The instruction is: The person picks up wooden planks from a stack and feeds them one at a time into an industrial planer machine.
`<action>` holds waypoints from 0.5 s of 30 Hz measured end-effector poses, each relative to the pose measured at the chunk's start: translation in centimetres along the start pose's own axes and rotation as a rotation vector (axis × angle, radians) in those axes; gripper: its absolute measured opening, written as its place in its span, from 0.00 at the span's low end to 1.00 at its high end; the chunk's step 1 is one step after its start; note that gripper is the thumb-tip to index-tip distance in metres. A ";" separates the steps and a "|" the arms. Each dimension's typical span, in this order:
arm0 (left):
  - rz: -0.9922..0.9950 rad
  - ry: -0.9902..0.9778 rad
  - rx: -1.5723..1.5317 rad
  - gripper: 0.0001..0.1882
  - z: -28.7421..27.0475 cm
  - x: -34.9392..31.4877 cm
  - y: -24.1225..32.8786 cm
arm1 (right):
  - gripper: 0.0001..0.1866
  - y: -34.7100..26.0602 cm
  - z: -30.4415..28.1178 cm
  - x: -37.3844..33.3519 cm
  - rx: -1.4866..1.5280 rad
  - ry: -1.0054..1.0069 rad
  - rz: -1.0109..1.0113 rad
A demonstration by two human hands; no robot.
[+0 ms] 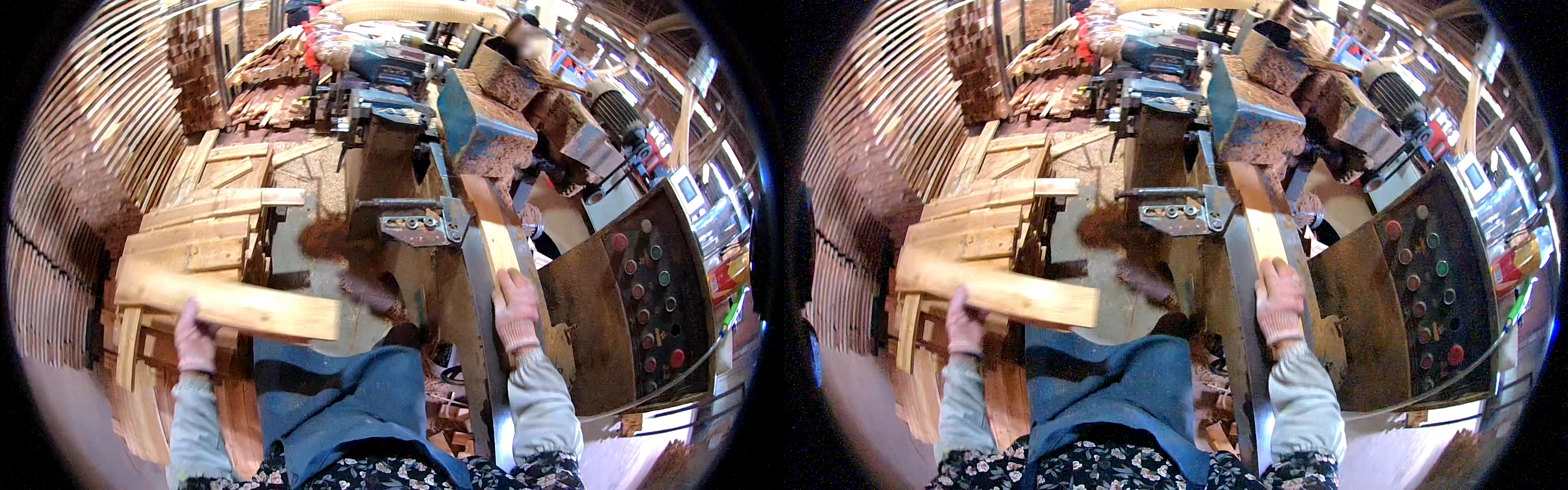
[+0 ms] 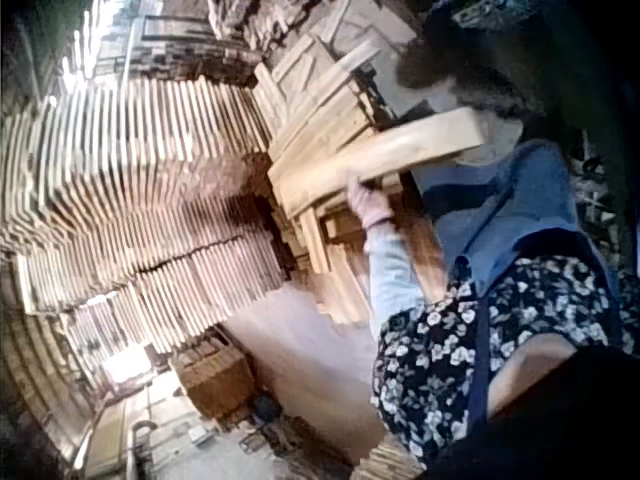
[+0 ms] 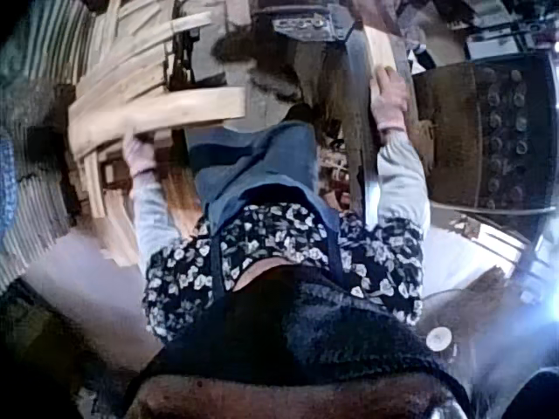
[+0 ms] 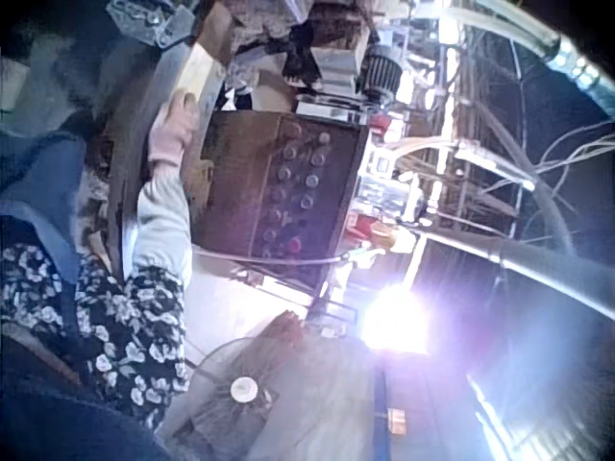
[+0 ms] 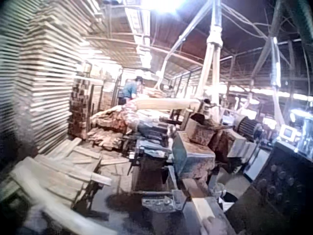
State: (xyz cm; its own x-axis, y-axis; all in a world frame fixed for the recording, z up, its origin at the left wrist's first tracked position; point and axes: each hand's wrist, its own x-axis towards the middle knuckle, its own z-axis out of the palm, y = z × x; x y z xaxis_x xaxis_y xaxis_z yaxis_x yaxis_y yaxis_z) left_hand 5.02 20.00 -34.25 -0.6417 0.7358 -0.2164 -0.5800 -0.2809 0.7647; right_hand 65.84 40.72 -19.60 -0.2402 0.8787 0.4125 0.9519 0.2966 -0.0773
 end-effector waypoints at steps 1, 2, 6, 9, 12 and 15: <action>-0.078 0.011 0.027 0.21 3.9 -0.4 -1.3 | 0.22 -1.5 -0.2 0.8 0.124 0.075 -0.064; -0.139 -0.118 -0.035 0.20 7.9 -1.0 -2.5 | 0.22 -3.4 -0.4 1.3 0.243 0.108 -0.066; -0.093 -0.306 0.152 0.22 22.0 -5.7 -7.5 | 0.38 -11.1 -5.5 -2.0 0.338 -0.052 -0.431; -0.289 -0.497 0.028 0.21 29.9 -10.9 -11.3 | 0.52 -12.1 -10.2 -8.3 0.036 -0.271 -0.213; -0.630 -0.781 0.205 0.29 34.1 -16.0 -13.8 | 0.52 -9.5 -12.4 -15.1 -0.020 -0.233 0.108; -0.706 -0.958 0.224 0.35 35.6 -17.6 -15.3 | 0.55 -7.5 -14.3 -23.6 -0.076 -0.180 0.266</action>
State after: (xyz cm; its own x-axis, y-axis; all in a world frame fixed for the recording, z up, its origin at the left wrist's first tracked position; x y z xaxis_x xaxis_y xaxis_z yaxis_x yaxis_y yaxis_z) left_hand 43.05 33.29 -20.54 0.4678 0.8684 -0.1645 -0.4917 0.4103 0.7681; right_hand 67.04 12.42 -15.79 -0.0042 0.9756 0.2197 0.9956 0.0246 -0.0903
